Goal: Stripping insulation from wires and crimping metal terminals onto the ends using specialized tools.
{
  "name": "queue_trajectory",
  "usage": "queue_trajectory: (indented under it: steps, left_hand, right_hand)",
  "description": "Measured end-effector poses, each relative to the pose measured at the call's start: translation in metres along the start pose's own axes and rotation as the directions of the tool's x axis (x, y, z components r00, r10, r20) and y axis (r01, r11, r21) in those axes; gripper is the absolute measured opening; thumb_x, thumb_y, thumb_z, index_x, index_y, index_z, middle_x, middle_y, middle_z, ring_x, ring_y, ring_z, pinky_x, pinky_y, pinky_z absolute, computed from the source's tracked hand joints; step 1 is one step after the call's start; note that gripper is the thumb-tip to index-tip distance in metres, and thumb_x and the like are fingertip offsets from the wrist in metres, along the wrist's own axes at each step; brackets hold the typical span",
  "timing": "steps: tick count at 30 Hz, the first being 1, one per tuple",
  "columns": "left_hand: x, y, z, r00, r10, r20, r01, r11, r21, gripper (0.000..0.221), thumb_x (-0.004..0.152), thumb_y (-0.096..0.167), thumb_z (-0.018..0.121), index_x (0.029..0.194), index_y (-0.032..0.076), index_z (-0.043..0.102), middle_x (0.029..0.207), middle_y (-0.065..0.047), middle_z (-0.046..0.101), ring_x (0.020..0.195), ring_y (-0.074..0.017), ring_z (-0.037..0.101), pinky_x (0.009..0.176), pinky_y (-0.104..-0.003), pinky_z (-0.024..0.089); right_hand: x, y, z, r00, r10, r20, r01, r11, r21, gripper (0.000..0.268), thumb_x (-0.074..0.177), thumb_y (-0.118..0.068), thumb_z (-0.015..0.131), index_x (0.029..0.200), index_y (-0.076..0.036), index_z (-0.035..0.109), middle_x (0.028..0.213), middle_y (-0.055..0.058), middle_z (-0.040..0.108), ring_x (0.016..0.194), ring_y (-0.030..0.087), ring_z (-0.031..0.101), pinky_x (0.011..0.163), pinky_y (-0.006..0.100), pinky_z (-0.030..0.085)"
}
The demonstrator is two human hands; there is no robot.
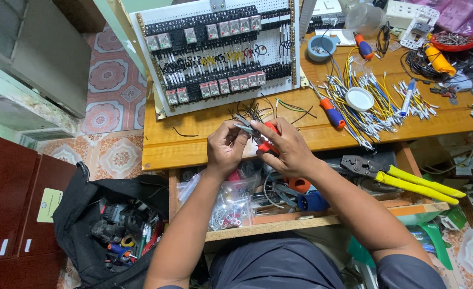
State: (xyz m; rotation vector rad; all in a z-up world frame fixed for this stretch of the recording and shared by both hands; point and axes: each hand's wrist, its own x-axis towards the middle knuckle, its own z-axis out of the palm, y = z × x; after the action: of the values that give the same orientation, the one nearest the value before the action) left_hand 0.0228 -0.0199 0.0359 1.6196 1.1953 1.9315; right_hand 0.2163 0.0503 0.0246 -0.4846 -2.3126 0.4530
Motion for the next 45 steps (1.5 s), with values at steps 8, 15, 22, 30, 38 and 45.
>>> queue_trajectory:
  steps: [8,15,22,30,38,45]
  left_hand:
    - [0.002,-0.005,-0.001,0.998,0.015,0.061,-0.014,1.000,-0.010,0.015,0.099,0.009,0.067,0.084,0.008,0.070,0.063,-0.008,0.069,0.057,-0.0187,0.064,0.059,-0.031,0.055]
    - [0.001,-0.005,-0.004,0.994,-0.040,0.102,0.050,0.994,-0.094,0.014,0.098,0.007,0.068,0.085,0.006,0.073,0.060,-0.008,0.066,0.058,-0.0130,0.058,0.060,-0.028,0.055]
    - [0.002,-0.011,-0.012,0.967,-0.187,0.171,0.232,0.926,-0.297,0.006,0.096,0.002,0.069,0.093,0.001,0.075,0.060,-0.006,0.064,0.061,-0.0080,0.059,0.064,-0.024,0.056]
    - [0.002,-0.012,-0.013,0.955,-0.237,0.176,0.276,0.930,-0.244,0.014,0.100,0.006,0.066,0.109,0.001,0.076,0.062,-0.005,0.060,0.062,-0.0077,0.054,0.064,-0.023,0.052]
    - [0.008,-0.023,-0.014,0.962,-0.249,0.112,0.260,0.960,-0.104,0.021,0.104,0.010,0.058,0.115,0.005,0.075,0.060,-0.002,0.054,0.061,-0.0048,0.045,0.059,-0.019,0.044]
    - [-0.025,-0.080,-0.044,0.975,-0.223,-0.002,0.211,0.919,0.334,0.027,0.101,0.017,0.059,0.124,0.014,0.072,0.108,-0.015,0.075,0.101,-0.0349,0.073,0.088,-0.046,0.057]
  right_hand:
    - [0.003,0.002,-0.007,0.998,-0.060,-0.014,0.060,0.998,-0.025,0.070,0.088,-0.030,0.075,0.154,-0.023,0.052,0.107,0.017,0.053,0.092,0.042,0.058,0.082,0.051,0.048]
    - [-0.008,0.011,-0.002,0.999,-0.008,0.035,0.008,1.000,0.009,0.070,0.087,-0.027,0.075,0.154,-0.024,0.051,0.106,0.018,0.055,0.087,0.044,0.061,0.074,0.053,0.050]
    - [0.008,-0.019,-0.018,0.970,0.024,0.242,-0.136,0.880,0.455,0.076,0.093,-0.021,0.068,0.162,-0.017,0.035,0.127,0.024,0.057,0.115,0.044,0.062,0.095,0.056,0.047]
    - [-0.001,-0.003,-0.011,0.959,0.140,0.247,-0.201,0.949,0.241,0.078,0.092,-0.025,0.070,0.162,-0.023,0.036,0.114,0.019,0.054,0.096,0.045,0.062,0.082,0.055,0.049]
    - [0.020,-0.020,-0.011,0.953,0.184,0.240,-0.276,0.853,0.442,0.079,0.092,-0.021,0.069,0.163,-0.018,0.034,0.140,0.024,0.052,0.132,0.042,0.055,0.105,0.056,0.043]
    - [0.101,-0.096,0.020,0.708,0.250,0.660,-0.690,0.444,0.572,0.072,0.094,-0.025,0.060,0.161,-0.028,0.035,0.118,0.030,0.036,0.077,0.028,0.067,0.056,0.038,0.060]
